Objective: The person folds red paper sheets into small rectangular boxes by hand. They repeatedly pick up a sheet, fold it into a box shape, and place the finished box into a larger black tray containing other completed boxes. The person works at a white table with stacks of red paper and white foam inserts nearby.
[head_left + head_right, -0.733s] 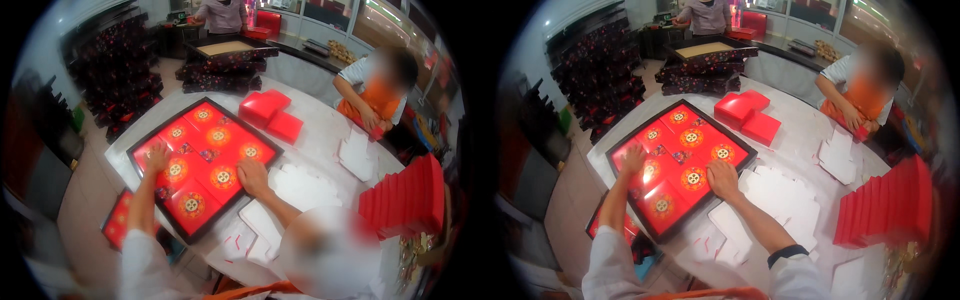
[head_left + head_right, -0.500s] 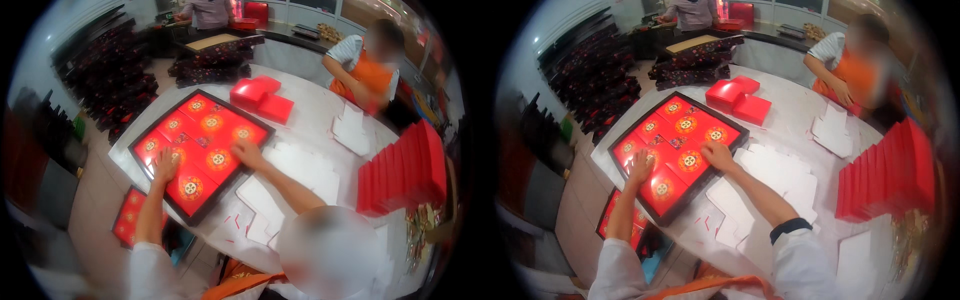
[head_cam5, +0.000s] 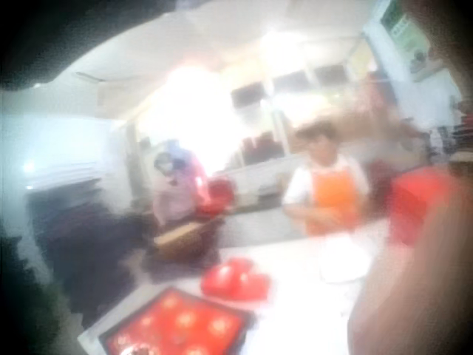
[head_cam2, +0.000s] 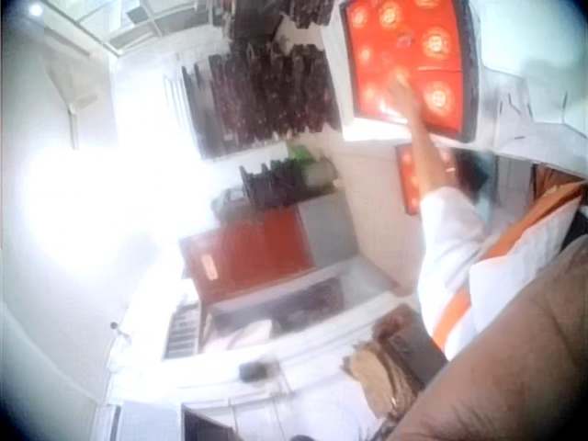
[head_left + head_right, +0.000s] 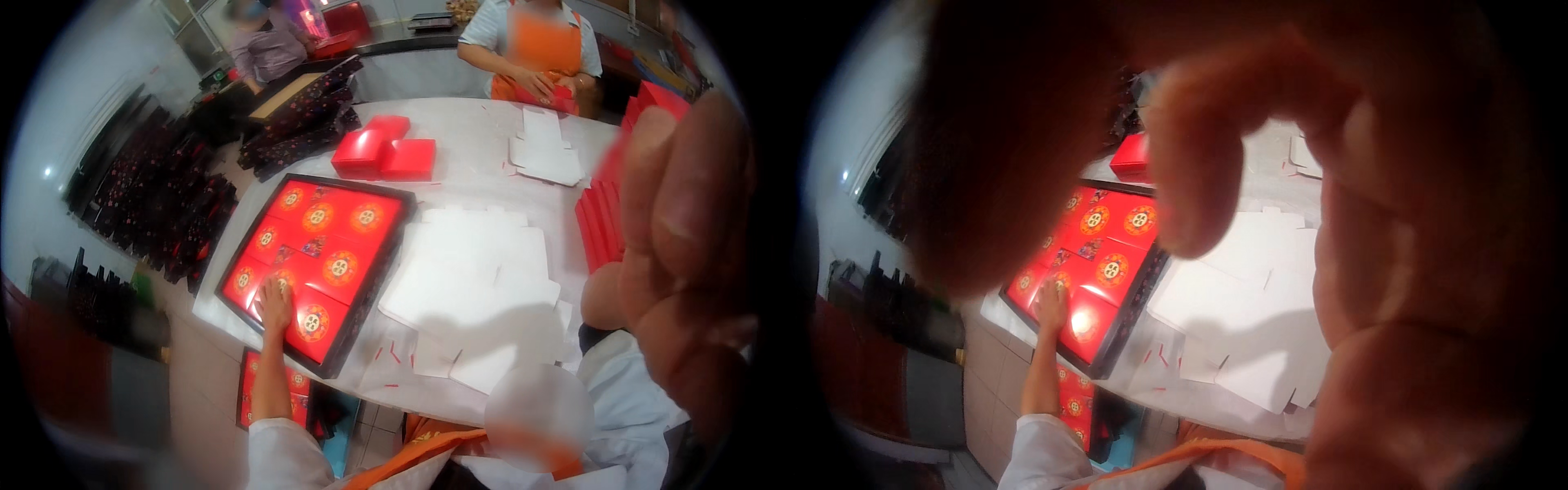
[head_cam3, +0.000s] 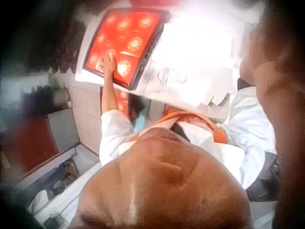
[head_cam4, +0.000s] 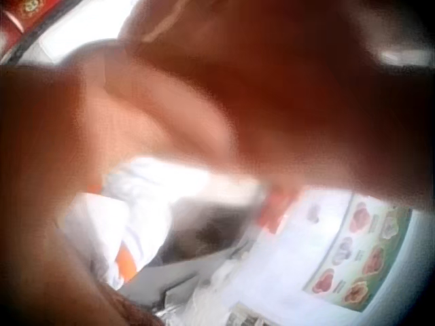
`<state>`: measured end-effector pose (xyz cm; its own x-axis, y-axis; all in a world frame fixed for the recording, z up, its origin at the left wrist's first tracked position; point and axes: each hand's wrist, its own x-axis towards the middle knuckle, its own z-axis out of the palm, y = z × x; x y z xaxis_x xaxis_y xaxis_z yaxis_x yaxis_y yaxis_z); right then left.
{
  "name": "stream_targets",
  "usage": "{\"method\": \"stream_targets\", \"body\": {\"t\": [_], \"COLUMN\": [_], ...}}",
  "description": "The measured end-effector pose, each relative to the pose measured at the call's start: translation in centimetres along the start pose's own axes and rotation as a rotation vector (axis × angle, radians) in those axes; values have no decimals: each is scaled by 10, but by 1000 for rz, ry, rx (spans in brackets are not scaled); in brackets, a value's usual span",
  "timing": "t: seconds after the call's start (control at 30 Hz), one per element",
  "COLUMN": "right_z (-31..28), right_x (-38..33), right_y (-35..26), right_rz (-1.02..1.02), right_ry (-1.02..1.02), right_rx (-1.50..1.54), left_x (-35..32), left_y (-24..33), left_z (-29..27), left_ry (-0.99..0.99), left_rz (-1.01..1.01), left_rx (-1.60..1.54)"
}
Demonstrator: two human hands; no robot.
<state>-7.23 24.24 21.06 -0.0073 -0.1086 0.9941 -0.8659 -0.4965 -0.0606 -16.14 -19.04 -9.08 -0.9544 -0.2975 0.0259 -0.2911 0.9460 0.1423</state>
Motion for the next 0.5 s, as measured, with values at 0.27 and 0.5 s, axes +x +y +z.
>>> {"method": "stream_targets", "body": {"t": [0.27, 0.5], "right_z": [-22, -30], "right_x": [-5, -9], "right_y": [-22, -25], "right_rz": [-7, 22], "right_ry": [-8, 2], "right_rx": [-76, -70], "left_x": [5, -13], "left_y": [-4, -17], "left_z": [6, -9], "left_ry": [49, 22], "left_rz": [40, -31], "left_rx": [2, 24]}}
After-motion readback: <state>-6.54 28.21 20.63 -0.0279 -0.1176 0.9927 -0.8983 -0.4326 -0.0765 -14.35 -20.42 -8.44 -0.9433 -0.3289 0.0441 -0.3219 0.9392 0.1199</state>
